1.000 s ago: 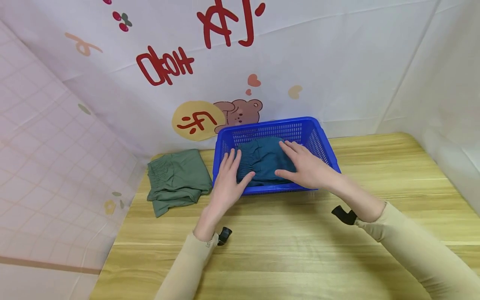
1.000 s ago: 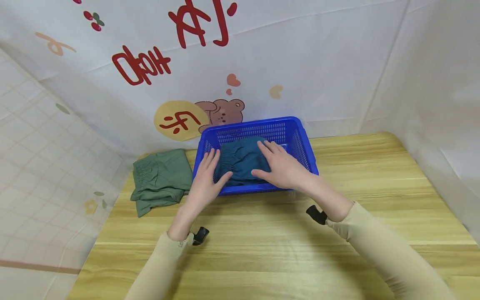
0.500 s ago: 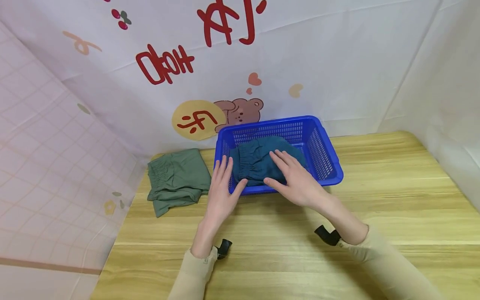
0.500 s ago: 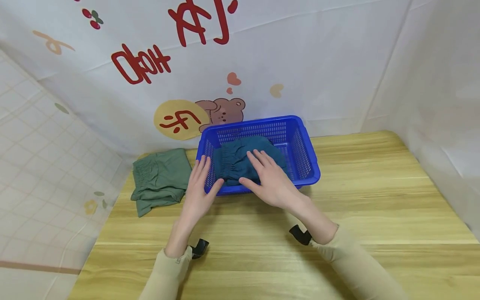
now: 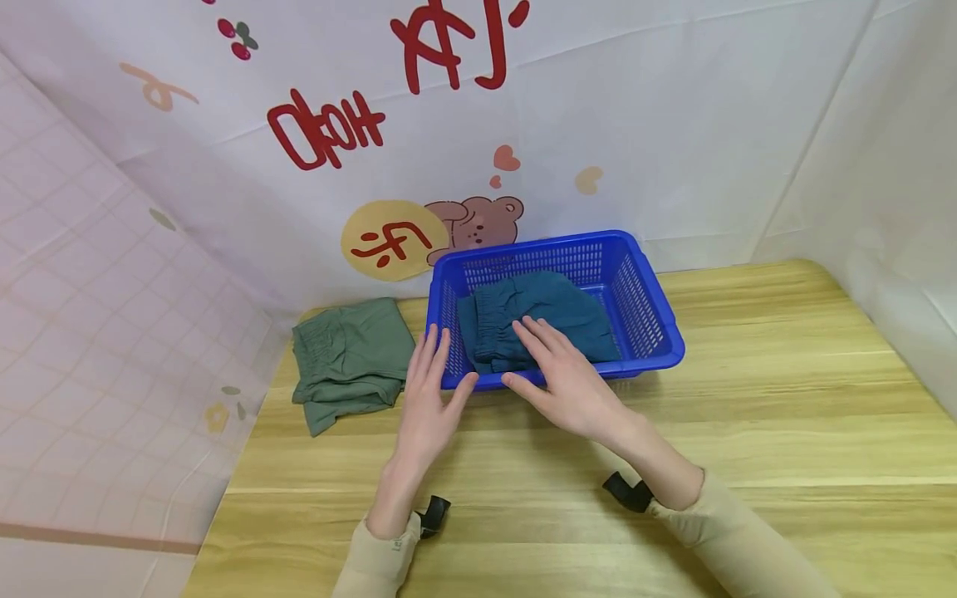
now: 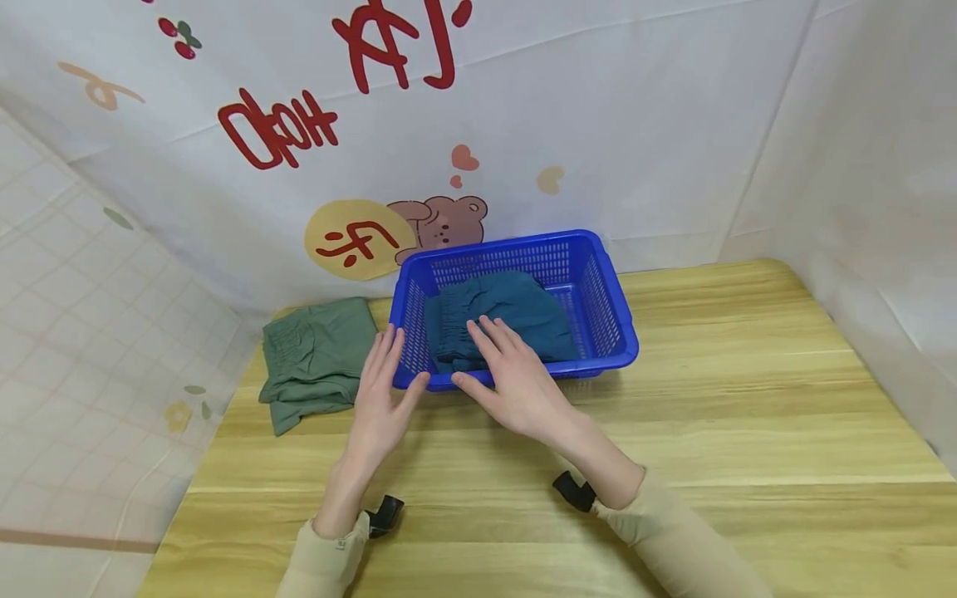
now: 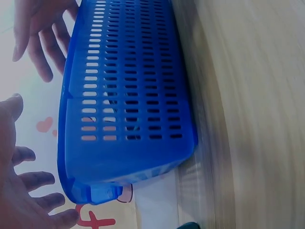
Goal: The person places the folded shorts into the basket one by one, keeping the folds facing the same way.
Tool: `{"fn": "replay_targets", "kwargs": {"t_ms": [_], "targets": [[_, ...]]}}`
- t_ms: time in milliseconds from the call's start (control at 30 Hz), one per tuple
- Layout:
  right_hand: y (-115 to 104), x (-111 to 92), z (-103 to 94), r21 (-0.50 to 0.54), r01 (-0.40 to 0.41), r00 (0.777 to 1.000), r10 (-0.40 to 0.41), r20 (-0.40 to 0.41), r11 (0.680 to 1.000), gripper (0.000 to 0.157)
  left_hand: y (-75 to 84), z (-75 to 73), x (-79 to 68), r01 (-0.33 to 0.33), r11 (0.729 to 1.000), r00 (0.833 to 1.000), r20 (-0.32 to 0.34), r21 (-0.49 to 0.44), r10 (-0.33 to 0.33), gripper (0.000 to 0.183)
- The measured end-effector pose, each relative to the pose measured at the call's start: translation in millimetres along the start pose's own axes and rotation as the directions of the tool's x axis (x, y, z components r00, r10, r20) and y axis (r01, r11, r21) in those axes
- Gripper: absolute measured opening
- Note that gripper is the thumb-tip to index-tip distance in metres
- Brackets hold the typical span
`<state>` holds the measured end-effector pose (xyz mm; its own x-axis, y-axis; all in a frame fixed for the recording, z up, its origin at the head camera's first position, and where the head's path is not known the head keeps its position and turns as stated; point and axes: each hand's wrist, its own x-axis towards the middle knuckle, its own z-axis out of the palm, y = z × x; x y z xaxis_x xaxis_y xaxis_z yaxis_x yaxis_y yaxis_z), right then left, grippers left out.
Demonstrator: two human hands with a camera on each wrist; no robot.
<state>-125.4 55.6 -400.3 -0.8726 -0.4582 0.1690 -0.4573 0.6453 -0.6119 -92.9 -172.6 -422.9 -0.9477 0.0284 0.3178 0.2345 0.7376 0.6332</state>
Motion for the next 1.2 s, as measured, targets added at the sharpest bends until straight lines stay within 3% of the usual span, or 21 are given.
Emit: {"fn": "replay_targets", "kwargs": {"t_ms": [200, 800, 1200], "targets": [[-6, 0, 8.4, 0.007, 0.021, 1.000, -0.021, -0.005, 1.000, 0.078, -6.8, -6.1, -2.2, -0.024, 0.999, 1.000, -0.012, 0.036, 0.025, 0.073], [-29, 5, 35.3, -0.001, 0.127, 0.992, -0.127, 0.010, 0.992, 0.076, -39.2, -33.3, -22.9, 0.068, 0.997, 0.998, -0.007, 0.036, -0.068, 0.073], [-51, 12, 53.7, -0.061, 0.216, 0.976, -0.213, 0.053, 0.975, 0.075, -66.9, -53.2, -35.4, 0.073, 0.995, 0.997, -0.036, 0.070, -0.071, 0.068]]}}
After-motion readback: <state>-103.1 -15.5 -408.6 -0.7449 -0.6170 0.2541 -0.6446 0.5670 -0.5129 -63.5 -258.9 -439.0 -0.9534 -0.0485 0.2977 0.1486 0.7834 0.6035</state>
